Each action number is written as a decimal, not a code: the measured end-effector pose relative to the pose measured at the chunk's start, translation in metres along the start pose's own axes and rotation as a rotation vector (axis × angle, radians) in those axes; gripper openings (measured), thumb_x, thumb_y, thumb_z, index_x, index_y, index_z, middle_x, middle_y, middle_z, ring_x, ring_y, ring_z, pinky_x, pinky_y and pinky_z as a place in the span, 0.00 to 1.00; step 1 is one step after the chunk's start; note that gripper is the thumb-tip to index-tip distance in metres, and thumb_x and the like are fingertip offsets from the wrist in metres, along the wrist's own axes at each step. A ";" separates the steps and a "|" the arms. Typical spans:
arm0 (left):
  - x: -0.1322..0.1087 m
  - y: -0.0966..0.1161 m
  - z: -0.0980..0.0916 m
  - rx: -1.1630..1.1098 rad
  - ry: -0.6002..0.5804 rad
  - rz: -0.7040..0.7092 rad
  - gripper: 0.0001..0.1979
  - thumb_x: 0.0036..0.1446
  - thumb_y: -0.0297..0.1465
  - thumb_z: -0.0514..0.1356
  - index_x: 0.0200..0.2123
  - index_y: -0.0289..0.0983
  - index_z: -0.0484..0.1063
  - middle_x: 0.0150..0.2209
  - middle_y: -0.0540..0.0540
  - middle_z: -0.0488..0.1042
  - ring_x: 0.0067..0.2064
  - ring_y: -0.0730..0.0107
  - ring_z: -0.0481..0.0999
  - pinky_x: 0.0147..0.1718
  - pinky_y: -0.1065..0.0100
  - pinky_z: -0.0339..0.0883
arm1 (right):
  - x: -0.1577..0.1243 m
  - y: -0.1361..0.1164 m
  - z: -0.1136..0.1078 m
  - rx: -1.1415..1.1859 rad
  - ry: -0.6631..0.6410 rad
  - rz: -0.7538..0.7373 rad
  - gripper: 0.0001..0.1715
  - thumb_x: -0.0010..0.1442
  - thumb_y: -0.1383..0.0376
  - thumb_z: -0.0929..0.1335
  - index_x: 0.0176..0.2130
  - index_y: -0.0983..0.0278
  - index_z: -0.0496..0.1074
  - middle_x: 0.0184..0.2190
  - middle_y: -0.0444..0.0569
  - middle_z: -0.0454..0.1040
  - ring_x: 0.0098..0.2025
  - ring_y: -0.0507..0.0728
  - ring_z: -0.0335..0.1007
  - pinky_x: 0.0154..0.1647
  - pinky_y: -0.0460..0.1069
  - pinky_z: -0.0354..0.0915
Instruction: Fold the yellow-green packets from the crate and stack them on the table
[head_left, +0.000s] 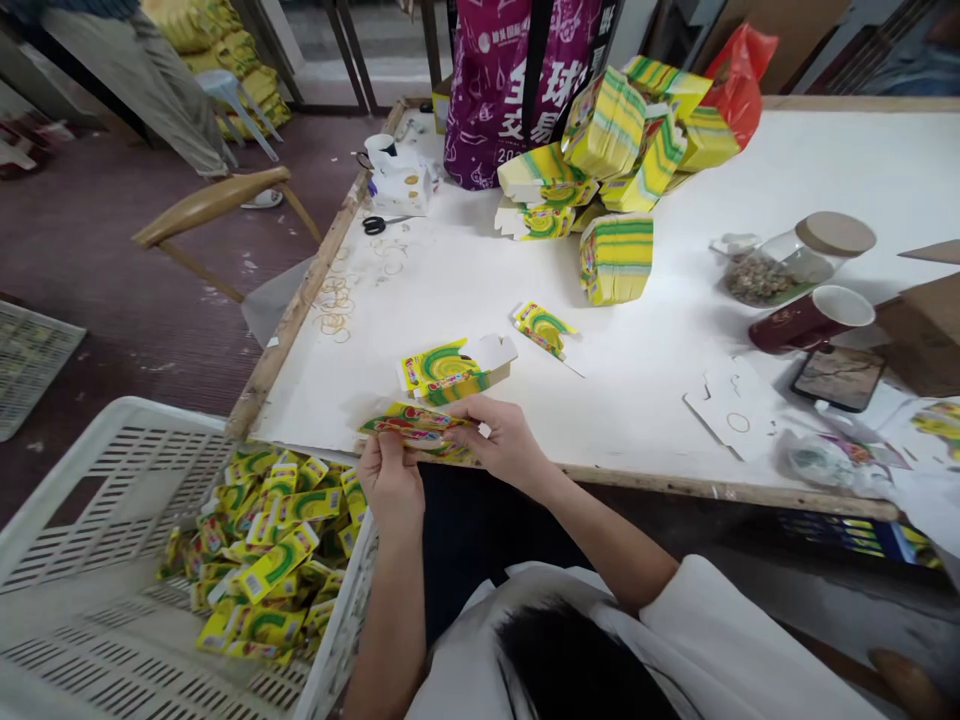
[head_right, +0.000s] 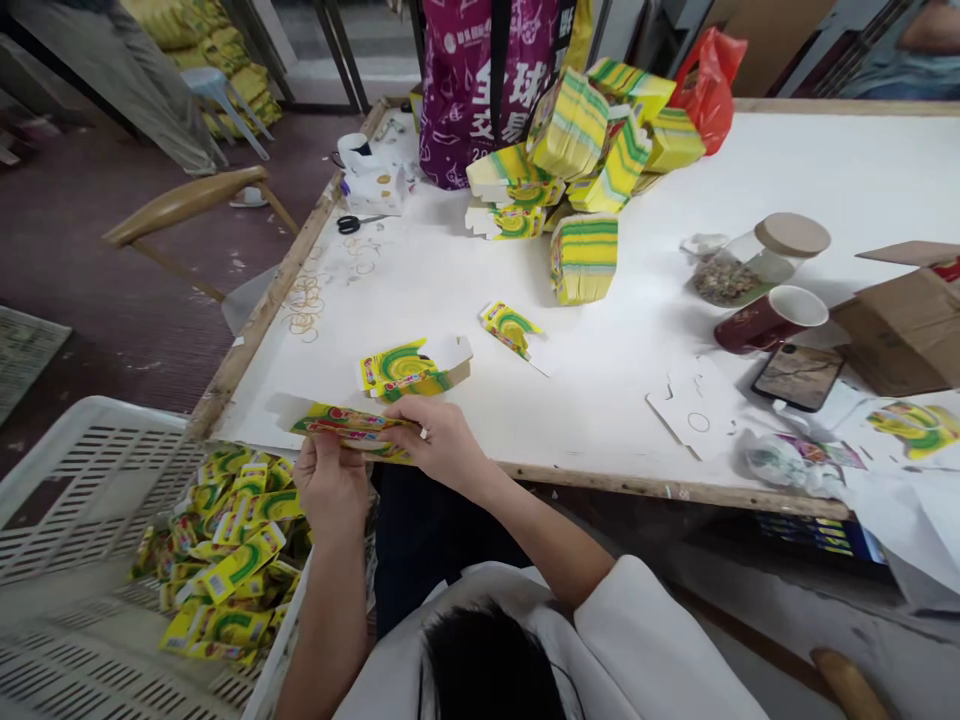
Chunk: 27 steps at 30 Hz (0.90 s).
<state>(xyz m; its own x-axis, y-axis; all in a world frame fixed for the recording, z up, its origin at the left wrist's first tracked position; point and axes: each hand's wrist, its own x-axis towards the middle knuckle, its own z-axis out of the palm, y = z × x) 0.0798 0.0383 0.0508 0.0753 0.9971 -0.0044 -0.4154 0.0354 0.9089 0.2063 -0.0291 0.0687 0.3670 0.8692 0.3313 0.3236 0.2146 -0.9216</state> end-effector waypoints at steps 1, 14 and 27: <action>0.002 0.004 -0.005 0.025 -0.028 0.006 0.17 0.51 0.47 0.70 0.34 0.38 0.78 0.37 0.45 0.79 0.44 0.62 0.79 0.45 0.64 0.73 | 0.001 0.001 -0.005 -0.040 0.013 -0.056 0.07 0.65 0.63 0.68 0.39 0.63 0.75 0.34 0.47 0.77 0.34 0.53 0.71 0.36 0.47 0.66; -0.010 0.047 -0.024 1.003 -0.626 0.109 0.30 0.49 0.40 0.70 0.54 0.40 0.67 0.43 0.45 0.77 0.43 0.58 0.78 0.42 0.61 0.72 | -0.015 -0.014 -0.005 -0.337 0.115 -0.309 0.31 0.63 0.53 0.70 0.62 0.56 0.63 0.62 0.54 0.65 0.66 0.63 0.56 0.72 0.63 0.47; -0.021 0.019 -0.019 0.922 -0.679 0.511 0.31 0.50 0.29 0.68 0.56 0.42 0.61 0.49 0.41 0.73 0.51 0.57 0.76 0.46 0.62 0.72 | -0.015 0.003 0.005 0.702 -0.276 0.479 0.40 0.60 0.44 0.70 0.63 0.61 0.65 0.62 0.55 0.69 0.63 0.63 0.66 0.66 0.58 0.61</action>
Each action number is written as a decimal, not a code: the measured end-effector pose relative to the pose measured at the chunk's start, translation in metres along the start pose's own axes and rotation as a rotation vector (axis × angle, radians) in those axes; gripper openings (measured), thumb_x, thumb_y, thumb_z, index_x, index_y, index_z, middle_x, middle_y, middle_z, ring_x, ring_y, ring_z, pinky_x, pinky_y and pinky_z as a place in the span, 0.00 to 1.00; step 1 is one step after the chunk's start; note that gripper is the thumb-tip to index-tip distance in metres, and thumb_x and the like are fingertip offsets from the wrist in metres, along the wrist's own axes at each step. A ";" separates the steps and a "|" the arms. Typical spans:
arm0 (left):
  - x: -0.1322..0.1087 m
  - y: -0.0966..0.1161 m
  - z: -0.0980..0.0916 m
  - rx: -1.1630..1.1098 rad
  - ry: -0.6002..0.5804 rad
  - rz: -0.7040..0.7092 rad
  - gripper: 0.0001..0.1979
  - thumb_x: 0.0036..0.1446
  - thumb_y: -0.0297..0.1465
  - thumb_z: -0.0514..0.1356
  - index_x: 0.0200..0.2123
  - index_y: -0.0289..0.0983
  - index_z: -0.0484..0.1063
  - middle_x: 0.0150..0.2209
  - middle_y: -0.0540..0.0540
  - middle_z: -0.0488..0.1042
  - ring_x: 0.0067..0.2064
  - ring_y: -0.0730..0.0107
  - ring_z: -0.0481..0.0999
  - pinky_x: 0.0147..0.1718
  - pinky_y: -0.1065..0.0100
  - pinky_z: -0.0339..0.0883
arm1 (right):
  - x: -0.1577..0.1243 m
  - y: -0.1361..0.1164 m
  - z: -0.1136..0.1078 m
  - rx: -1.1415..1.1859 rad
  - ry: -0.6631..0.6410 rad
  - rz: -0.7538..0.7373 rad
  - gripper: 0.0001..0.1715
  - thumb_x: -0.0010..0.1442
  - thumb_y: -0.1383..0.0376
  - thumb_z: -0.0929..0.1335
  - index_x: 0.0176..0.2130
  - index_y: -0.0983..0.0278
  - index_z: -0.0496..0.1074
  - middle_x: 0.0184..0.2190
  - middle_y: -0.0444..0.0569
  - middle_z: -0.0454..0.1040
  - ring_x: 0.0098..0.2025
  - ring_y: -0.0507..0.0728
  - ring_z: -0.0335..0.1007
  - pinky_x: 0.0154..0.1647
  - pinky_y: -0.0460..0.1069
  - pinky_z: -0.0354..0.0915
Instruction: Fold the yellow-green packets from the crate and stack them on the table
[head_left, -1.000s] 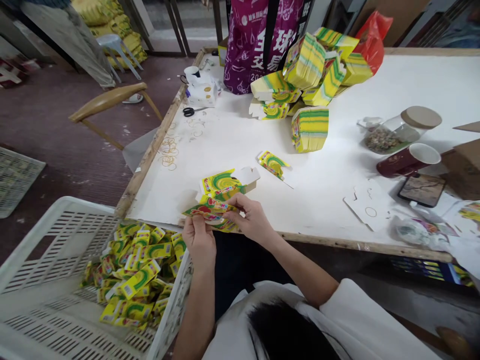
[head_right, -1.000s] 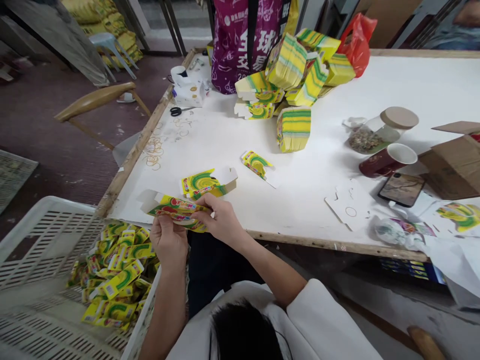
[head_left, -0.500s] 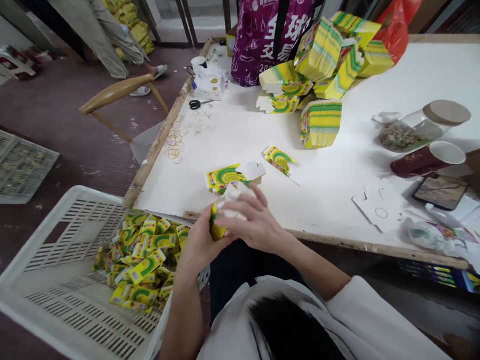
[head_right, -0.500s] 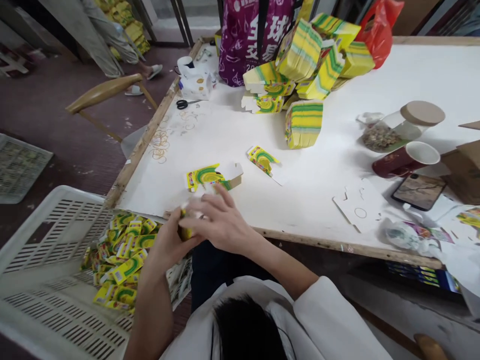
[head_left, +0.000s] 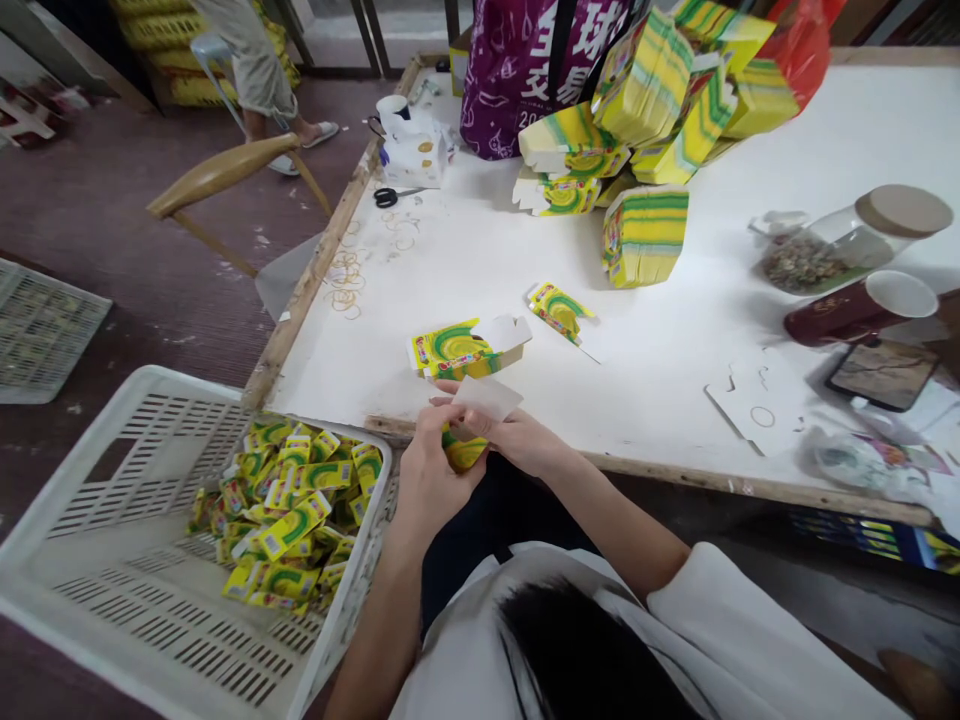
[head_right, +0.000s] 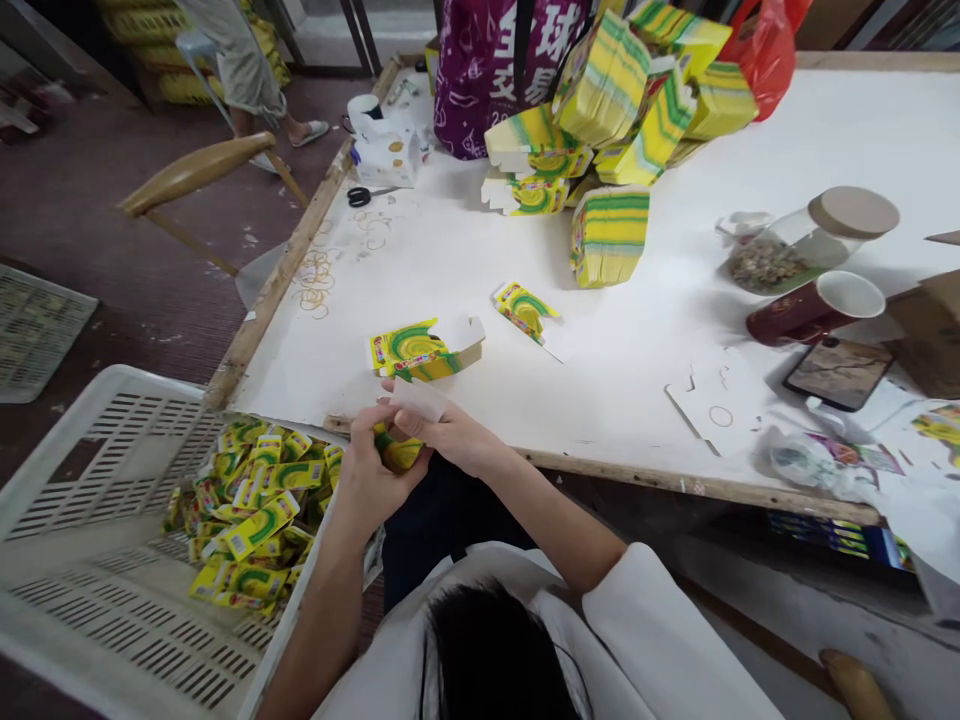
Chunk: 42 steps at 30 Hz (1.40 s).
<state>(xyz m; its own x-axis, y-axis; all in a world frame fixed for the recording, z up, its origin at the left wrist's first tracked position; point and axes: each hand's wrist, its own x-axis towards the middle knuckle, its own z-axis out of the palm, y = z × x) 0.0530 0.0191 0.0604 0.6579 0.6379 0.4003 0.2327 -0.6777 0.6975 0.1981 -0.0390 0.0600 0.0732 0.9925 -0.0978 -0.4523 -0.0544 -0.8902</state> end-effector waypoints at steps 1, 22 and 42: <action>0.000 -0.001 0.000 -0.009 -0.023 -0.029 0.29 0.50 0.28 0.68 0.54 0.42 0.62 0.47 0.43 0.73 0.48 0.58 0.77 0.44 0.63 0.72 | -0.001 -0.001 0.001 -0.078 0.006 -0.041 0.41 0.61 0.43 0.68 0.64 0.61 0.64 0.64 0.56 0.67 0.65 0.63 0.64 0.66 0.59 0.60; 0.008 -0.019 -0.032 -0.019 -0.024 -0.173 0.30 0.42 0.37 0.74 0.51 0.41 0.74 0.44 0.44 0.79 0.43 0.56 0.78 0.45 0.61 0.69 | -0.002 -0.028 -0.037 -0.955 -0.154 -0.356 0.15 0.66 0.65 0.67 0.51 0.60 0.76 0.66 0.59 0.63 0.68 0.63 0.60 0.63 0.60 0.63; -0.011 -0.029 -0.026 -1.049 0.802 -0.696 0.31 0.51 0.60 0.60 0.46 0.41 0.70 0.49 0.41 0.74 0.42 0.64 0.76 0.38 0.65 0.72 | 0.071 -0.024 -0.060 -1.555 0.397 -0.114 0.11 0.61 0.65 0.71 0.43 0.69 0.76 0.43 0.63 0.73 0.48 0.67 0.66 0.51 0.61 0.64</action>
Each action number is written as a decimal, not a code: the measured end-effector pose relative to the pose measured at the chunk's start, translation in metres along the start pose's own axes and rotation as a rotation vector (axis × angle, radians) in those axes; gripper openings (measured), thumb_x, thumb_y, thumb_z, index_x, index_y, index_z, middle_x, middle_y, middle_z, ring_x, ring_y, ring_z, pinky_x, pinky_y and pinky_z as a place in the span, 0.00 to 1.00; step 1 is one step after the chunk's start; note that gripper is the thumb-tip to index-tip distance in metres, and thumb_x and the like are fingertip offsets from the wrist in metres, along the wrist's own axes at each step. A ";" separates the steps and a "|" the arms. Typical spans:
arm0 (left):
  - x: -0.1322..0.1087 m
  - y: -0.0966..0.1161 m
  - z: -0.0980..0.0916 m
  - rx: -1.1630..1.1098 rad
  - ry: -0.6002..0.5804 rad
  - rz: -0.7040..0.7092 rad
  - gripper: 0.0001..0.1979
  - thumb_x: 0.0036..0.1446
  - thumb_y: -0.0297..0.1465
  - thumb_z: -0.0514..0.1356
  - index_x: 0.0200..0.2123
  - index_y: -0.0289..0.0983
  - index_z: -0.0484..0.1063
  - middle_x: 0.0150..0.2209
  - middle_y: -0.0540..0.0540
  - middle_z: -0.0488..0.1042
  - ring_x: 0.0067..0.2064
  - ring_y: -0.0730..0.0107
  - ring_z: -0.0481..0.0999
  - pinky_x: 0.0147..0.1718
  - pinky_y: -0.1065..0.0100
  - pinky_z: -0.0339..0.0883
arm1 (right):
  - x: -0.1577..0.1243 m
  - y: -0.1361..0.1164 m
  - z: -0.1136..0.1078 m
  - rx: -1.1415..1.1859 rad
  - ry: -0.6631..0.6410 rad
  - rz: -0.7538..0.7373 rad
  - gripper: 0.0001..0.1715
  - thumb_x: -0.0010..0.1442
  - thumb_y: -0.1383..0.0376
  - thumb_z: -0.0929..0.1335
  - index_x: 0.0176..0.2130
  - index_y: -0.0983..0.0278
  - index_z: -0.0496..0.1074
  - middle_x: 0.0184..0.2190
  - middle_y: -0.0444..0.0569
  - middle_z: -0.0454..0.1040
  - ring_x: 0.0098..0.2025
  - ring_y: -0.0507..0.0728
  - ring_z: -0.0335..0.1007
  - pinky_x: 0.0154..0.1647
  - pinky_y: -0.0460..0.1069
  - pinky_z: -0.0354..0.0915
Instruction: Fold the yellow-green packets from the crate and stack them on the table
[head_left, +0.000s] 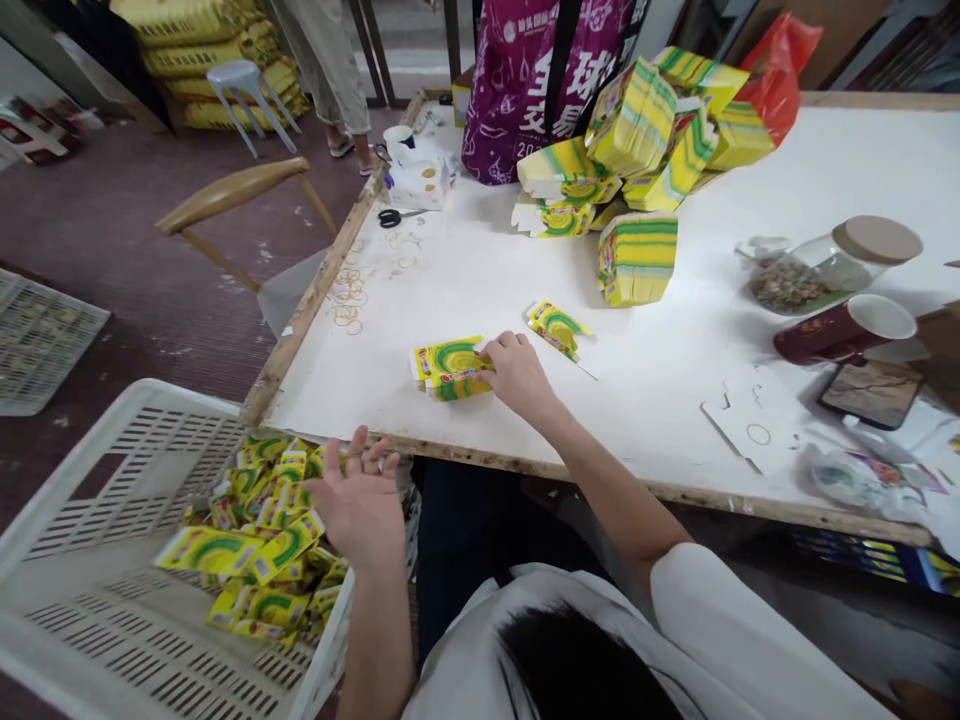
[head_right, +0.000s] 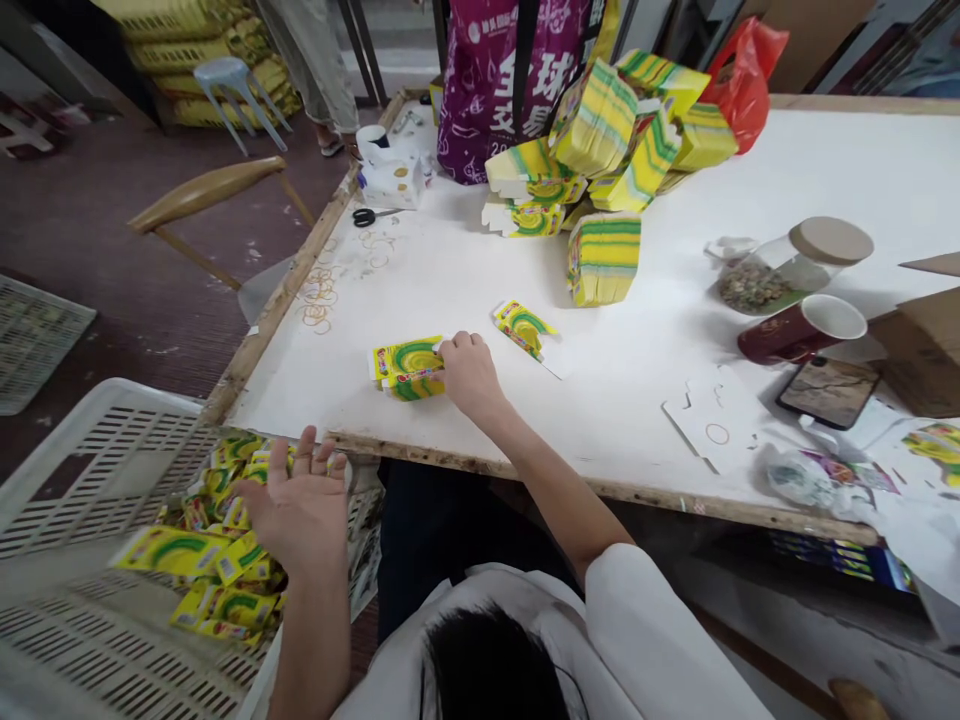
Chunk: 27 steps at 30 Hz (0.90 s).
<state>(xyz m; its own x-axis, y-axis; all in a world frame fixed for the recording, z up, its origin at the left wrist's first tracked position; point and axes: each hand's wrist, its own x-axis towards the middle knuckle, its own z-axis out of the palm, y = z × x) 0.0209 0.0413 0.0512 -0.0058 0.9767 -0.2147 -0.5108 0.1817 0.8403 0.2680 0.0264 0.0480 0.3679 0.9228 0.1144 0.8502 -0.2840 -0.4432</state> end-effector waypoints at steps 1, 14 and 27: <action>-0.001 -0.004 0.002 0.011 -0.012 -0.018 0.30 0.51 0.58 0.62 0.47 0.40 0.70 0.49 0.41 0.74 0.40 0.66 0.76 0.36 0.66 0.72 | 0.001 -0.001 0.001 -0.012 -0.005 -0.006 0.11 0.61 0.64 0.71 0.42 0.68 0.76 0.43 0.62 0.73 0.47 0.67 0.66 0.51 0.60 0.64; -0.011 -0.040 0.021 -0.049 -0.231 -0.117 0.28 0.50 0.53 0.67 0.48 0.43 0.75 0.54 0.41 0.74 0.52 0.59 0.75 0.49 0.60 0.71 | -0.041 -0.041 -0.015 0.550 -0.073 0.004 0.13 0.54 0.72 0.70 0.38 0.62 0.63 0.29 0.42 0.68 0.30 0.53 0.63 0.32 0.47 0.56; -0.003 -0.018 0.034 -0.109 -0.084 0.038 0.38 0.30 0.65 0.68 0.34 0.39 0.72 0.30 0.50 0.69 0.32 0.69 0.71 0.30 0.70 0.72 | -0.080 -0.086 0.014 1.165 -0.290 0.034 0.23 0.44 0.68 0.78 0.39 0.62 0.69 0.29 0.38 0.67 0.31 0.51 0.59 0.32 0.45 0.55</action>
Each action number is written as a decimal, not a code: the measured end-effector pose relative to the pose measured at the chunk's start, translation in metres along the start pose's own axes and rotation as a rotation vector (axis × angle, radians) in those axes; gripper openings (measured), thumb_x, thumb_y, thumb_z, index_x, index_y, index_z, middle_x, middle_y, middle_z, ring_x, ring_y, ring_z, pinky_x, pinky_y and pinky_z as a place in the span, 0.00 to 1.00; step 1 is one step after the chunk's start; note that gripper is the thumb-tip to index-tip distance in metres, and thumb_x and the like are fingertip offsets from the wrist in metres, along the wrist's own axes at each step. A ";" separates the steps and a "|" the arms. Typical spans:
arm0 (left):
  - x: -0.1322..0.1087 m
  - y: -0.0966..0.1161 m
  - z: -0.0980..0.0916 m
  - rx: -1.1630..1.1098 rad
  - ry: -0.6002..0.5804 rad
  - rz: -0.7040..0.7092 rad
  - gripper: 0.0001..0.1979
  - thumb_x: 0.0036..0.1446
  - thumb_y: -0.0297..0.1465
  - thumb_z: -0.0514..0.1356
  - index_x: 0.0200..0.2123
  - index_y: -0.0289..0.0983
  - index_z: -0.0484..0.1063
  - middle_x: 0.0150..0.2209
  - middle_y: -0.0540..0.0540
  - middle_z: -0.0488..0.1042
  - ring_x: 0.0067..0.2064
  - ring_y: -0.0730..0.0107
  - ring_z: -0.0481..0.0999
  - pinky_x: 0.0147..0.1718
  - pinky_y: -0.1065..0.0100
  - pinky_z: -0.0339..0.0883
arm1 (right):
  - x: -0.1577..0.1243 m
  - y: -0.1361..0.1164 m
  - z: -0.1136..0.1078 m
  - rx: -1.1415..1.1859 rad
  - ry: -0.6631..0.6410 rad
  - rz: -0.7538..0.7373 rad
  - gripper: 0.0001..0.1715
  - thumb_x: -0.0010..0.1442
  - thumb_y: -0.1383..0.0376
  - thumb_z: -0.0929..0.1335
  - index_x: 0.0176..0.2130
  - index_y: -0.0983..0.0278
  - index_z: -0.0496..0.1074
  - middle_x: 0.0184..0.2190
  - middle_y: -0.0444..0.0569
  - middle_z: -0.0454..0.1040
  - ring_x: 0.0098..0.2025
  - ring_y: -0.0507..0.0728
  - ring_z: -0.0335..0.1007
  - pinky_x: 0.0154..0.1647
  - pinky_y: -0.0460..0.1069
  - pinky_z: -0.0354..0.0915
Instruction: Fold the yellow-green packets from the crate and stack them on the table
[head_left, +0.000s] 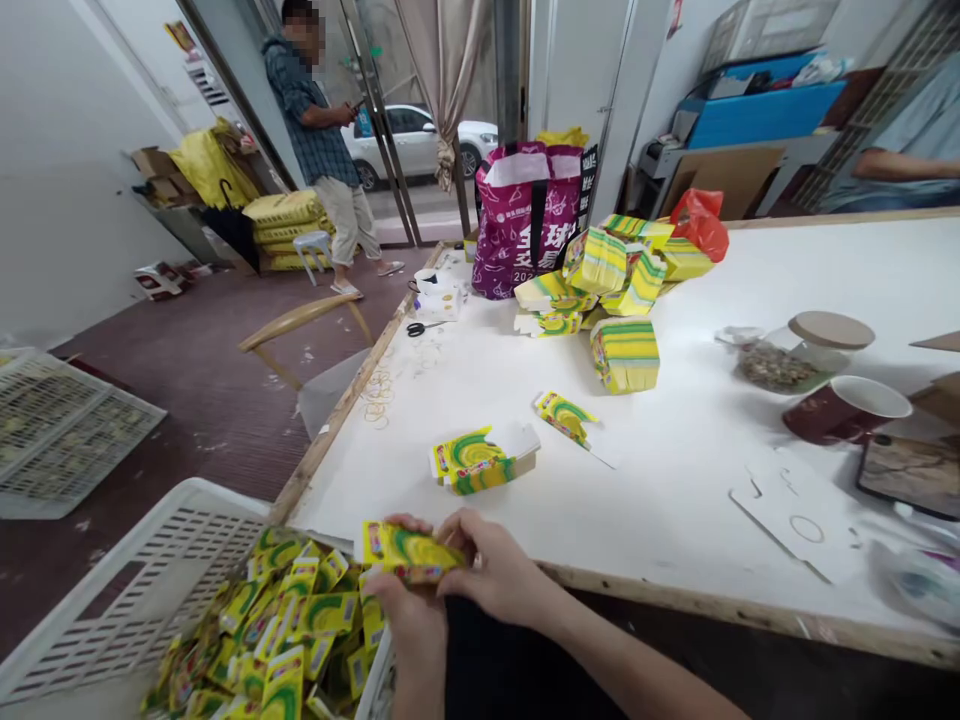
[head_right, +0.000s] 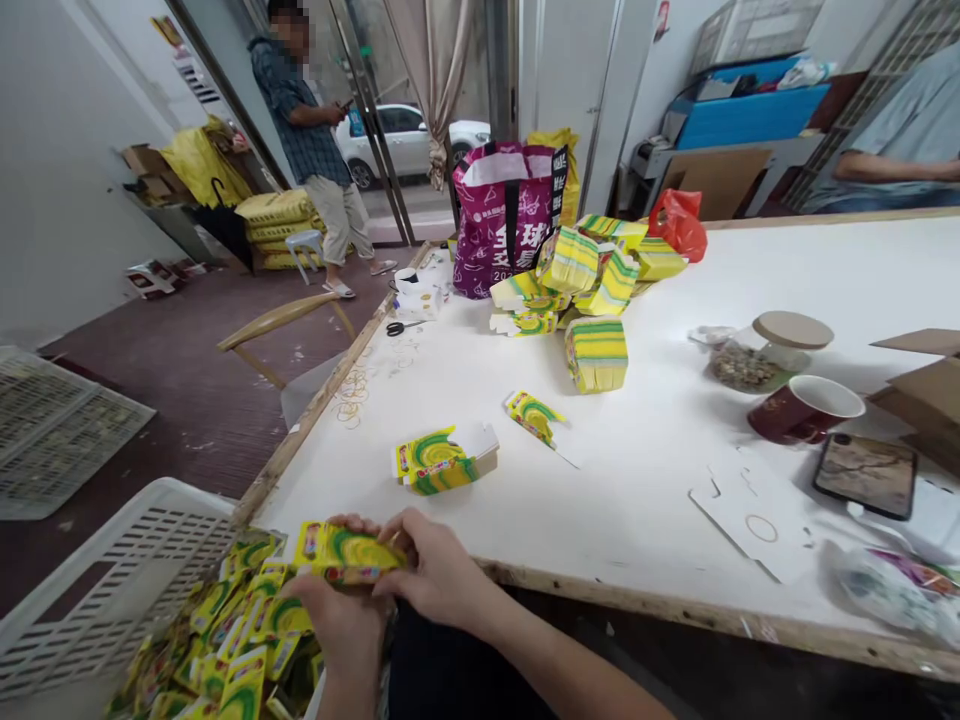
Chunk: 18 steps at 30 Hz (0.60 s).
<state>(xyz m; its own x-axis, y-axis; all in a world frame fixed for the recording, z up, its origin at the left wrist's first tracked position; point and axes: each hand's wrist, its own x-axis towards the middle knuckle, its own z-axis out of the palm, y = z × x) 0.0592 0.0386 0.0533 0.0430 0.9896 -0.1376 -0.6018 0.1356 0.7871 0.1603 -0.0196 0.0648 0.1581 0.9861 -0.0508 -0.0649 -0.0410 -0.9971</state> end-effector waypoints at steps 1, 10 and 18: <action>-0.002 -0.003 -0.002 0.055 -0.008 0.008 0.36 0.33 0.62 0.69 0.36 0.39 0.73 0.32 0.48 0.71 0.35 0.66 0.73 0.32 0.69 0.73 | 0.001 -0.001 -0.005 -0.006 0.038 -0.022 0.18 0.48 0.68 0.76 0.39 0.63 0.69 0.30 0.39 0.68 0.32 0.51 0.61 0.33 0.46 0.56; 0.008 0.018 -0.024 0.432 -0.162 0.156 0.27 0.52 0.42 0.70 0.53 0.41 0.71 0.51 0.42 0.77 0.51 0.60 0.77 0.51 0.63 0.72 | 0.005 -0.008 -0.052 -0.489 0.214 -0.394 0.05 0.63 0.70 0.68 0.38 0.62 0.75 0.34 0.47 0.77 0.37 0.55 0.70 0.40 0.49 0.63; 0.006 0.031 -0.020 1.101 -0.716 0.110 0.38 0.46 0.38 0.72 0.59 0.40 0.64 0.55 0.38 0.74 0.56 0.49 0.74 0.56 0.50 0.68 | -0.007 -0.019 -0.041 -0.806 -0.010 -0.674 0.10 0.64 0.69 0.68 0.45 0.56 0.74 0.41 0.45 0.78 0.49 0.57 0.69 0.68 0.60 0.48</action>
<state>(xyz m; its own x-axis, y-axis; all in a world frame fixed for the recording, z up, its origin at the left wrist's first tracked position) 0.0249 0.0479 0.0643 0.6509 0.7583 0.0376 0.3155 -0.3152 0.8951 0.2010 -0.0327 0.0819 -0.0908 0.8456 0.5261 0.7095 0.4256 -0.5616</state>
